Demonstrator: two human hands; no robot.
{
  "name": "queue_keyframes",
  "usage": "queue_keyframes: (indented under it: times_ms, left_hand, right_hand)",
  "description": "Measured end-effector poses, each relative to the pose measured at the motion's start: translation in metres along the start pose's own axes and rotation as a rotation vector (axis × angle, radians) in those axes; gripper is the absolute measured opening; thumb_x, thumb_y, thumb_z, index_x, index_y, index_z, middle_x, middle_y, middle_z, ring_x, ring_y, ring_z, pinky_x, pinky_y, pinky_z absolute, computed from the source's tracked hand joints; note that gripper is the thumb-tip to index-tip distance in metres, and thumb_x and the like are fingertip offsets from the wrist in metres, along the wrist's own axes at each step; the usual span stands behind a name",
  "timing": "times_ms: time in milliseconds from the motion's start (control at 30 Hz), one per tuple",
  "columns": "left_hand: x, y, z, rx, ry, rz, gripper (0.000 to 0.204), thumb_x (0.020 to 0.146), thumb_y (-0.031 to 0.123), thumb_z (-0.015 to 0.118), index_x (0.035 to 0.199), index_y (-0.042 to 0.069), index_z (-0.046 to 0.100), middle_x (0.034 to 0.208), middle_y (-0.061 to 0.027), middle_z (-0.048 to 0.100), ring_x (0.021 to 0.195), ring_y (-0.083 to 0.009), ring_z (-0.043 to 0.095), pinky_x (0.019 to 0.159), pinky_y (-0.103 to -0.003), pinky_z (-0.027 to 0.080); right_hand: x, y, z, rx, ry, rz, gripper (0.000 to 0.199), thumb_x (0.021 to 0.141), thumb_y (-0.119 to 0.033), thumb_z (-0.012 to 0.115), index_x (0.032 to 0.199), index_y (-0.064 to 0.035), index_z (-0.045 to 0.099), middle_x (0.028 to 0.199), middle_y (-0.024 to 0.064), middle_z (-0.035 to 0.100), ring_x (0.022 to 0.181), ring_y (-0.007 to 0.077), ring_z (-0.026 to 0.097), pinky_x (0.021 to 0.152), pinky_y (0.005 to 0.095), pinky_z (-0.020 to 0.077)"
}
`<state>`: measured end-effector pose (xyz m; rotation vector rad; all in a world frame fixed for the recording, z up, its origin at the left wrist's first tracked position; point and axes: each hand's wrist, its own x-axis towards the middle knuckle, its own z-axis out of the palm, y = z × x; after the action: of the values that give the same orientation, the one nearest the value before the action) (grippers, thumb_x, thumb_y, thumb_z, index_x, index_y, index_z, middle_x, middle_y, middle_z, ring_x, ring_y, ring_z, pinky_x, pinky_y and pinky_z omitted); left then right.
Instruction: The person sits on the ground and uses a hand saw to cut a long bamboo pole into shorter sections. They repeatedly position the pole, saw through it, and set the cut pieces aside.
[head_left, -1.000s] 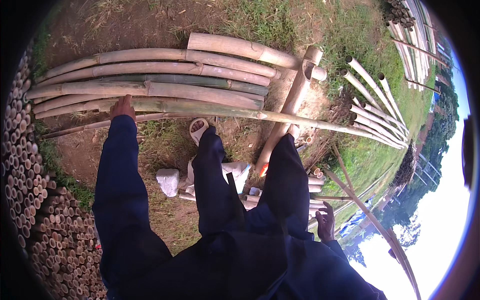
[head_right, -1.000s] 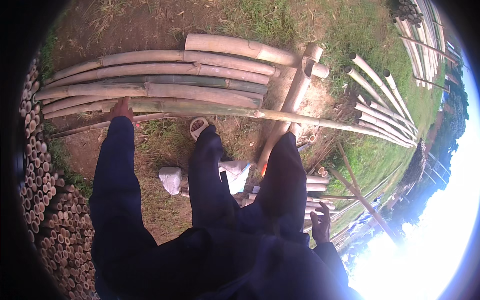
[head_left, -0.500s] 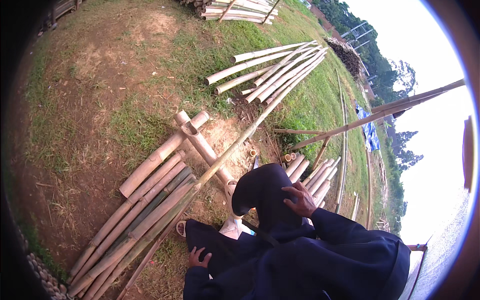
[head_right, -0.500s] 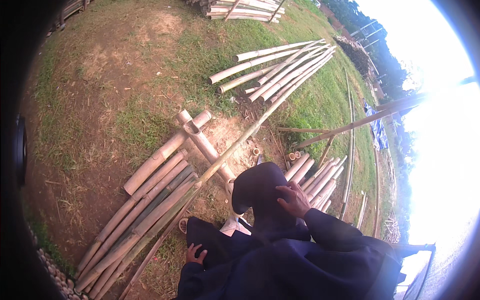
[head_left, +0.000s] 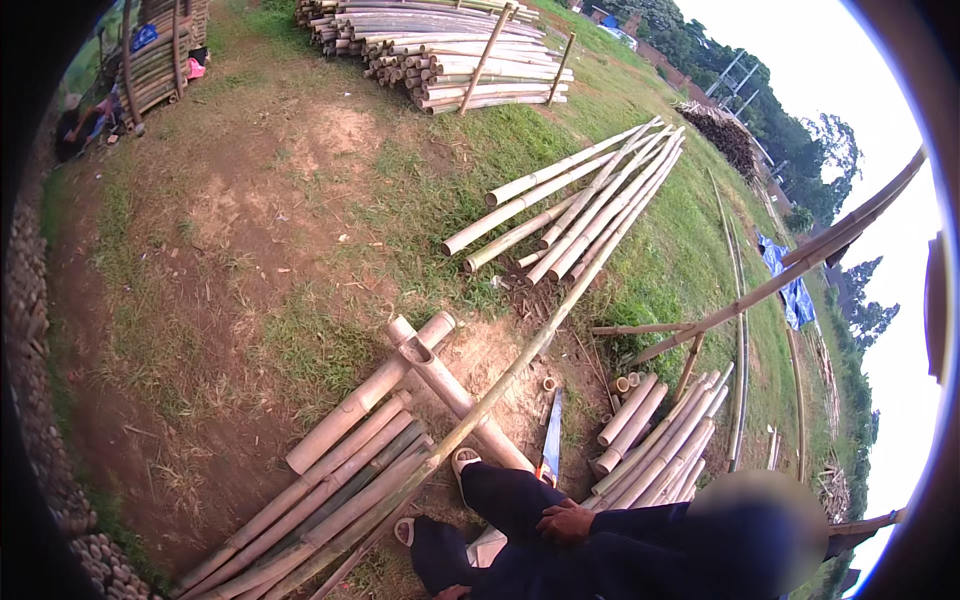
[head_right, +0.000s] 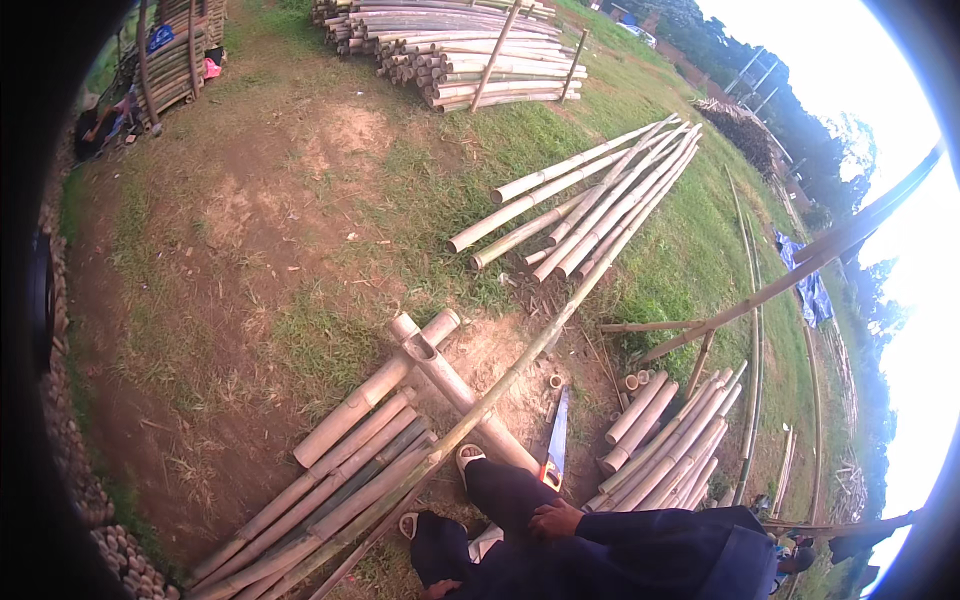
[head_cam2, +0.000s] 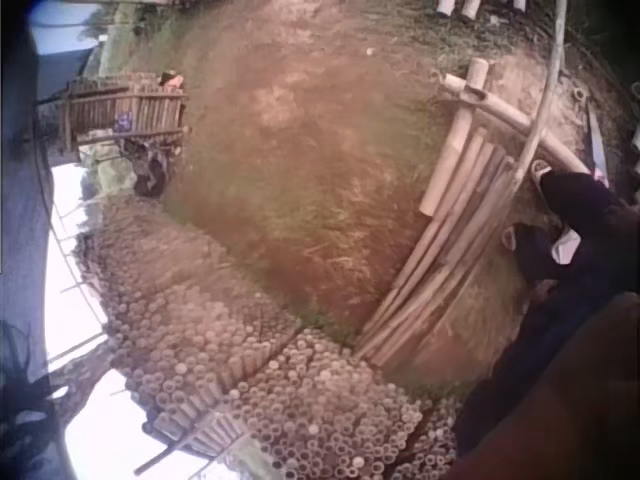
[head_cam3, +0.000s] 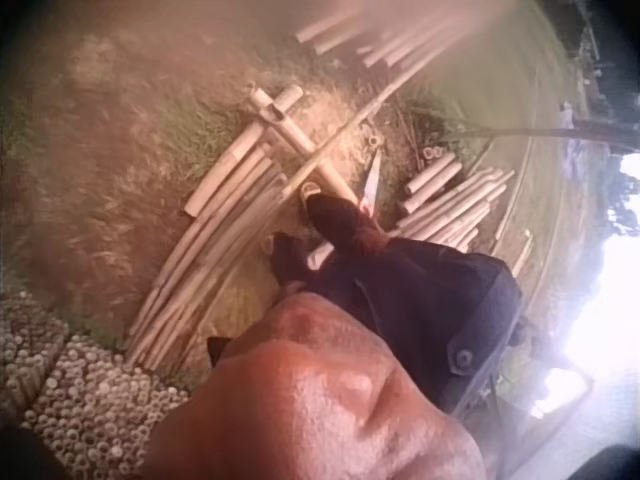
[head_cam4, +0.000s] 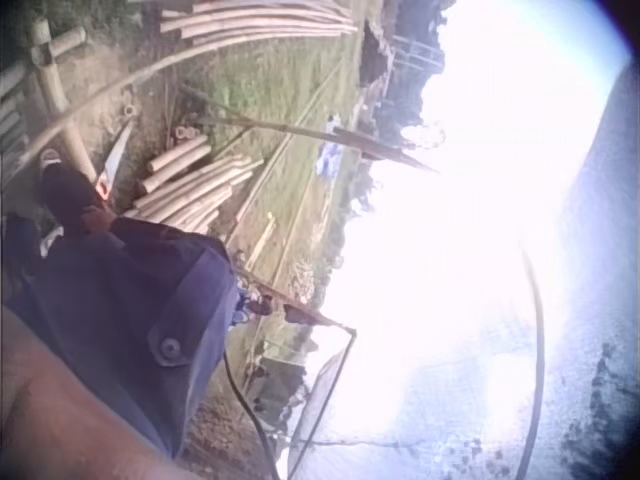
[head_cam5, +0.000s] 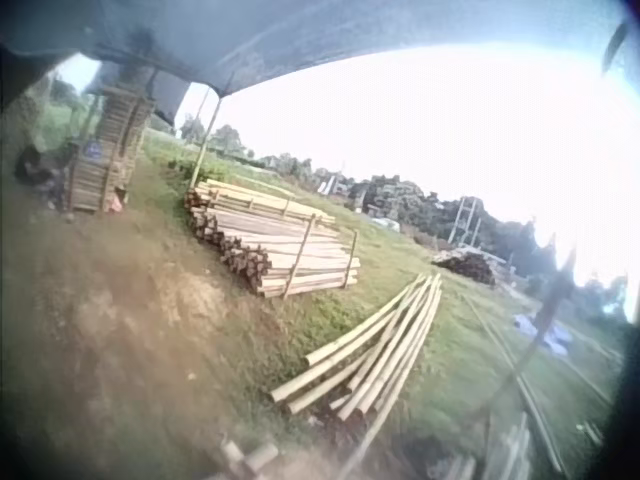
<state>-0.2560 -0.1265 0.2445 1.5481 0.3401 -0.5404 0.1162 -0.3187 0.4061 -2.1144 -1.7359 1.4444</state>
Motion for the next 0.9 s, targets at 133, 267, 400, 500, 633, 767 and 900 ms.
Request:
queue_keyframes:
  times_ms: [133, 267, 400, 500, 633, 767, 900]
  left_hand:
    - [-0.014, 0.046, 0.003, -0.207, 0.093, -0.232, 0.027, 0.093, 0.029, 0.068, 0.114, 0.013, 0.074, 0.107, -0.0132, 0.077, 0.102, -0.0294, 0.072, 0.092, -0.043, 0.055]
    - [-0.039, 0.091, 0.040, -0.395, 0.103, -0.349, 0.026, 0.095, 0.027, 0.070, 0.115, 0.012, 0.074, 0.106, -0.0097, 0.078, 0.101, -0.0243, 0.074, 0.091, -0.039, 0.057]
    - [-0.112, 0.149, 0.084, -0.567, 0.036, -0.482, 0.024, 0.097, 0.026, 0.073, 0.116, 0.012, 0.074, 0.105, -0.0062, 0.079, 0.100, -0.0192, 0.075, 0.091, -0.035, 0.058]
    - [-0.115, 0.195, 0.075, -0.685, 0.225, -0.638, 0.024, 0.098, 0.026, 0.074, 0.116, 0.011, 0.075, 0.103, -0.0058, 0.079, 0.097, -0.0165, 0.076, 0.089, -0.033, 0.058]
    - [-0.110, 0.187, 0.065, -0.656, 0.257, -0.595, 0.031, 0.099, 0.031, 0.073, 0.116, 0.006, 0.074, 0.099, -0.0048, 0.077, 0.095, -0.0136, 0.073, 0.085, -0.031, 0.056]
    - [-0.123, 0.179, 0.062, -0.769, 0.216, -0.619, 0.034, 0.098, 0.033, 0.073, 0.120, 0.008, 0.074, 0.099, -0.0077, 0.079, 0.095, -0.0191, 0.075, 0.087, -0.034, 0.057]
    - [-0.162, 0.137, 0.085, -0.842, 0.093, -0.336, 0.030, 0.099, 0.027, 0.070, 0.121, 0.008, 0.074, 0.101, -0.0078, 0.079, 0.097, -0.0209, 0.075, 0.087, -0.035, 0.057]
  right_hand:
    - [0.012, -0.018, -0.090, -0.125, -0.196, -0.008, 0.032, 0.096, -0.032, 0.063, 0.125, -0.0183, 0.067, 0.126, 0.0078, 0.069, 0.126, 0.0281, 0.060, 0.094, 0.0493, 0.0489]
    - [-0.020, -0.026, -0.167, 0.489, -0.351, 0.151, 0.028, 0.102, -0.035, 0.061, 0.115, -0.0104, 0.064, 0.107, 0.0144, 0.070, 0.107, 0.0364, 0.068, 0.088, 0.0469, 0.0529]
    - [-0.066, -0.022, -0.156, 0.647, -0.134, 0.325, 0.038, 0.102, -0.043, 0.065, 0.110, -0.0057, 0.062, 0.097, 0.0189, 0.070, 0.096, 0.0437, 0.069, 0.086, 0.0480, 0.0544]
    - [-0.054, -0.020, -0.143, 0.128, -0.125, 0.644, 0.042, 0.101, -0.045, 0.066, 0.107, -0.0031, 0.062, 0.093, 0.0222, 0.071, 0.092, 0.0453, 0.070, 0.084, 0.0549, 0.0537]
    - [-0.059, -0.018, -0.121, 0.187, -0.320, 0.557, 0.041, 0.099, -0.043, 0.067, 0.100, -0.0019, 0.064, 0.089, 0.0249, 0.070, 0.091, 0.0458, 0.071, 0.081, 0.0587, 0.0526]
    - [-0.075, -0.028, -0.128, 0.389, -0.449, 0.396, 0.029, 0.098, -0.034, 0.070, 0.097, -0.0046, 0.071, 0.084, 0.0209, 0.072, 0.085, 0.0403, 0.073, 0.077, 0.0507, 0.0560]
    - [-0.077, -0.047, -0.123, 0.632, -0.625, 0.342, 0.028, 0.098, -0.033, 0.073, 0.096, -0.0045, 0.072, 0.082, 0.0179, 0.073, 0.082, 0.0358, 0.074, 0.076, 0.0464, 0.0575]
